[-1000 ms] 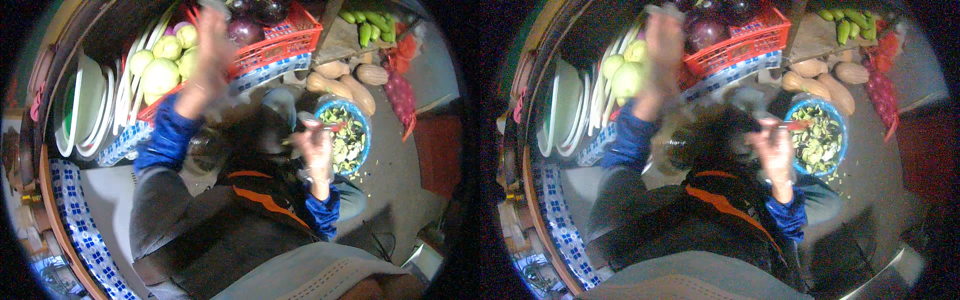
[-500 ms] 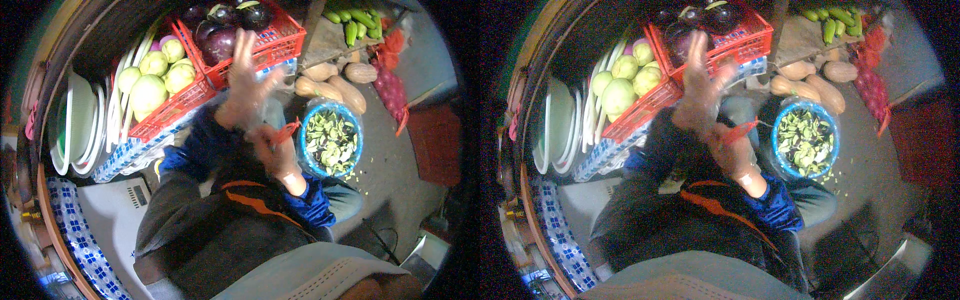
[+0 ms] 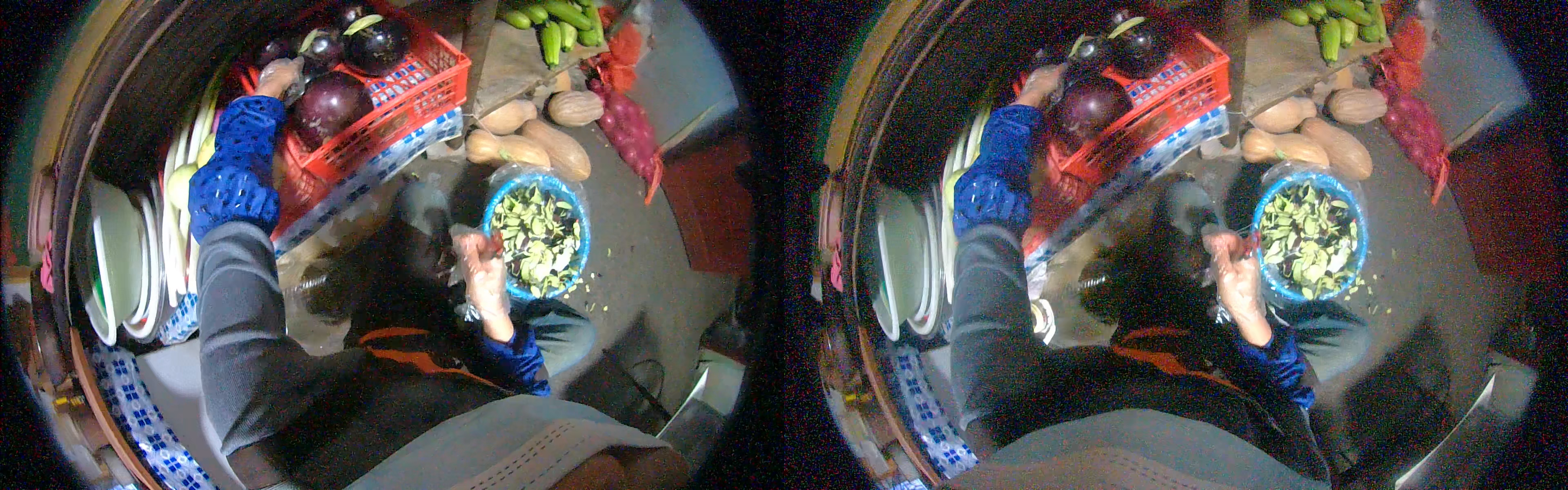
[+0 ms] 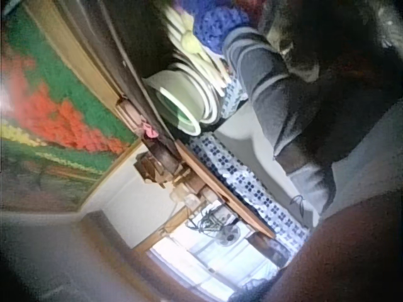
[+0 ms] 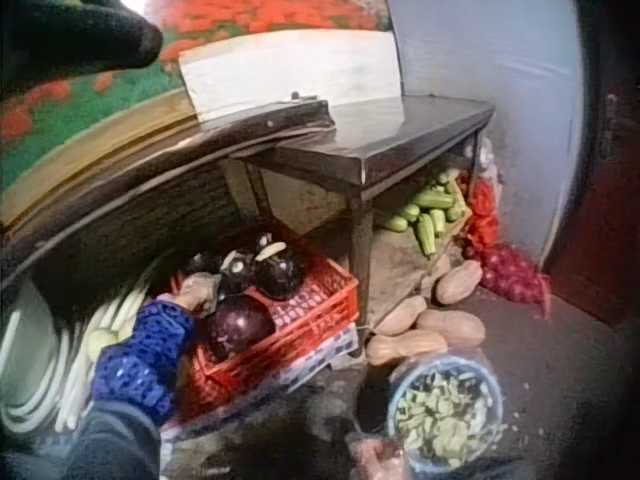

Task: The person sits on the floor and peels eggplants using a peeler, placing the peels into a blue bowl. They handle multiple eggplants one by one, rotating them to remove the skin.

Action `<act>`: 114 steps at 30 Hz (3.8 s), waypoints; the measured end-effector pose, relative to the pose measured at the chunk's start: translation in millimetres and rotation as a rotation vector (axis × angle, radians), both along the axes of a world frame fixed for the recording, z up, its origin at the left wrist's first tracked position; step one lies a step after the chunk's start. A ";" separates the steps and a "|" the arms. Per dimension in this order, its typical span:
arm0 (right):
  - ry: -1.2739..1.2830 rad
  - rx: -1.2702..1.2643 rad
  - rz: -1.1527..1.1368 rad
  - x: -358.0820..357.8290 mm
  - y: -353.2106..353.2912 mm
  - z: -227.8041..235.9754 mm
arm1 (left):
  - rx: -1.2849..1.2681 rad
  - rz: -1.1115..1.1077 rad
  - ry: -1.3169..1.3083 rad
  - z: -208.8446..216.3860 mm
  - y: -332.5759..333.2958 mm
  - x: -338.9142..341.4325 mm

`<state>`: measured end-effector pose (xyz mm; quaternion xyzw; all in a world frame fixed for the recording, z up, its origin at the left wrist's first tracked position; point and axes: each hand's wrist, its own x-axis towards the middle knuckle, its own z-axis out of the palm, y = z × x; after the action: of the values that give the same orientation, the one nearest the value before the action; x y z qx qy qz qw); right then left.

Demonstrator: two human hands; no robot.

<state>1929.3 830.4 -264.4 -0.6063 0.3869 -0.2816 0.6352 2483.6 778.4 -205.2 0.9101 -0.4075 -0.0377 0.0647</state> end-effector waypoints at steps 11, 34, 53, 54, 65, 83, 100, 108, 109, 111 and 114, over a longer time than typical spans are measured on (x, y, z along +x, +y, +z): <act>-0.026 0.286 -0.262 -39.7 -9.5 -69.9 | -0.095 0.135 0.662 4.9 -103.9 -66.0; 0.123 0.146 -0.296 -74.7 -35.9 -68.5 | -0.809 0.203 0.542 -26.3 -104.2 -167.4; 0.018 0.038 -0.286 -72.3 -14.6 -64.4 | -1.541 0.189 1.821 -46.4 -140.4 -138.9; 0.085 0.062 -0.335 -74.5 -14.9 -60.3 | -1.562 0.162 1.821 -43.3 -141.3 -139.5; -0.009 -0.003 -0.629 -124.0 -42.1 -56.4 | -1.677 -0.434 1.817 57.2 -33.1 -215.4; 0.642 -0.661 0.873 12.8 -44.2 -102.0 | -1.359 -0.094 1.904 -5.4 203.4 -361.6; 0.945 -0.810 0.667 -57.7 -22.6 26.0 | -1.159 0.100 2.167 -57.6 208.6 -401.0; 1.134 -0.696 0.847 -48.3 47.6 -108.7 | -0.933 0.284 2.142 -77.9 173.1 -395.7; 1.160 -0.694 0.873 -46.0 49.9 -112.5 | -0.906 0.159 2.003 -78.0 172.0 -396.7; 1.145 -0.721 0.959 -42.1 49.5 -104.8 | -0.952 0.287 2.136 -75.9 170.4 -396.7; 1.027 -0.767 0.953 -48.7 42.4 -68.4 | -0.966 -0.156 1.404 -70.4 170.0 -400.9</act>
<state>1880.5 872.8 -332.8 -0.9365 0.2066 0.2214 0.1767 2082.7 948.3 -275.6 0.5178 -0.3060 -0.4191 0.6802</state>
